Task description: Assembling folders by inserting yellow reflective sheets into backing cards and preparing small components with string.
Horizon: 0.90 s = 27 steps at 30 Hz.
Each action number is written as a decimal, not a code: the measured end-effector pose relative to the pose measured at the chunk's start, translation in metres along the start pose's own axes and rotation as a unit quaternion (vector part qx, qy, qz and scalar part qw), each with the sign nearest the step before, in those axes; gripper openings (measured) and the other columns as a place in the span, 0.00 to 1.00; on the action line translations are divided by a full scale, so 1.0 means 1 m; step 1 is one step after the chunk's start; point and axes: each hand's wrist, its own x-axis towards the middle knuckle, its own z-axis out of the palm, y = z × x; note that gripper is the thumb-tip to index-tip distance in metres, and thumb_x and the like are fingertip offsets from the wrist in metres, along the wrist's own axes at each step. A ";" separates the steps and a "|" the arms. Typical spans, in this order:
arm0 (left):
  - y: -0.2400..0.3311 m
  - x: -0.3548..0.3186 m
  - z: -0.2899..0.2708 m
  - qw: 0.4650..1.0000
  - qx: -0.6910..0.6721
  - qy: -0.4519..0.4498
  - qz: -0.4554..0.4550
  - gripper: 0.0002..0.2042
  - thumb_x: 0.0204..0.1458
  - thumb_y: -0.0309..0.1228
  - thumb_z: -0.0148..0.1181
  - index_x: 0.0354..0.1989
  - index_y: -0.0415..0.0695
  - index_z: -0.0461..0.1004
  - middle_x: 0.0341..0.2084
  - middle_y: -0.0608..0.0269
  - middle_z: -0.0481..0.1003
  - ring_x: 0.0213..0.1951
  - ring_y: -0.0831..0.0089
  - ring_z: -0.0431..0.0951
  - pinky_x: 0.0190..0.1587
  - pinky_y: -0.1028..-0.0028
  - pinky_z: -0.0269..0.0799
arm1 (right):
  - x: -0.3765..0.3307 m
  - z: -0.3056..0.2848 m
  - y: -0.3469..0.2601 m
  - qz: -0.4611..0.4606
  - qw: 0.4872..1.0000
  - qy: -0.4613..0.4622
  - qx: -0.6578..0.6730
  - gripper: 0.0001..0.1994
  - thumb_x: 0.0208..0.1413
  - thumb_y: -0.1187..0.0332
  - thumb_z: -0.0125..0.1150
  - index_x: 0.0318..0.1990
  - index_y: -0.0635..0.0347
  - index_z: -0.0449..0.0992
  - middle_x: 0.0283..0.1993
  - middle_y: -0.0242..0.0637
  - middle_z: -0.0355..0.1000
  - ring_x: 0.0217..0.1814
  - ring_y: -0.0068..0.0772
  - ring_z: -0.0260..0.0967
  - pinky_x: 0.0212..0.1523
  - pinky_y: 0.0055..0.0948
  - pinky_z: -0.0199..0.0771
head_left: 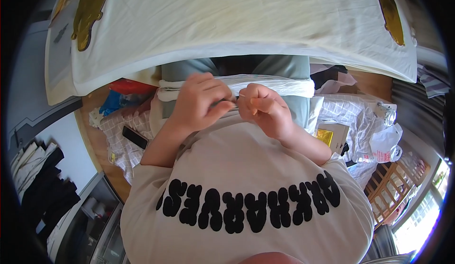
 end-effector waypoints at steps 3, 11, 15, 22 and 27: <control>0.007 0.004 0.009 0.996 -0.025 0.075 -0.046 0.08 0.56 0.31 0.59 0.38 0.40 0.79 0.36 0.59 0.81 0.30 0.65 0.75 0.35 0.69 0.67 | 0.000 0.001 0.006 -0.021 0.996 0.031 -0.078 0.07 0.60 0.70 0.44 0.28 0.58 0.62 0.26 0.29 0.58 0.27 0.23 0.50 0.30 0.26 0.52; 0.011 -0.003 0.046 0.839 -0.469 0.134 -0.241 0.09 0.59 0.26 0.59 0.45 0.37 0.78 0.45 0.58 0.80 0.41 0.77 0.78 0.44 0.76 0.73 | 0.004 -0.005 0.017 -0.087 0.957 0.039 -0.273 0.06 0.62 0.73 0.45 0.32 0.61 0.66 0.31 0.31 0.63 0.32 0.23 0.57 0.34 0.27 0.59; 0.007 -0.004 0.052 0.759 -0.559 0.167 -0.289 0.10 0.59 0.22 0.58 0.48 0.36 0.78 0.46 0.56 0.79 0.46 0.72 0.80 0.52 0.73 0.74 | 0.009 -0.014 0.008 -0.185 0.813 0.020 -0.551 0.07 0.61 0.78 0.48 0.42 0.64 0.72 0.40 0.37 0.70 0.45 0.26 0.67 0.43 0.32 0.68; 0.010 0.001 0.045 0.750 -0.556 0.139 -0.330 0.10 0.57 0.20 0.60 0.47 0.37 0.78 0.43 0.57 0.80 0.45 0.74 0.80 0.49 0.76 0.75 | 0.018 -0.041 -0.022 -0.077 0.945 0.081 -0.307 0.12 0.61 0.79 0.54 0.52 0.64 0.72 0.50 0.36 0.72 0.52 0.27 0.69 0.53 0.28 0.70; 0.006 -0.004 0.047 0.859 -0.413 0.062 -0.295 0.09 0.52 0.19 0.64 0.42 0.37 0.81 0.37 0.63 0.82 0.39 0.81 0.79 0.44 0.78 0.74 | 0.037 -0.023 -0.048 -0.076 0.894 -0.044 -0.439 0.09 0.56 0.80 0.59 0.44 0.62 0.73 0.43 0.33 0.71 0.45 0.25 0.70 0.47 0.27 0.71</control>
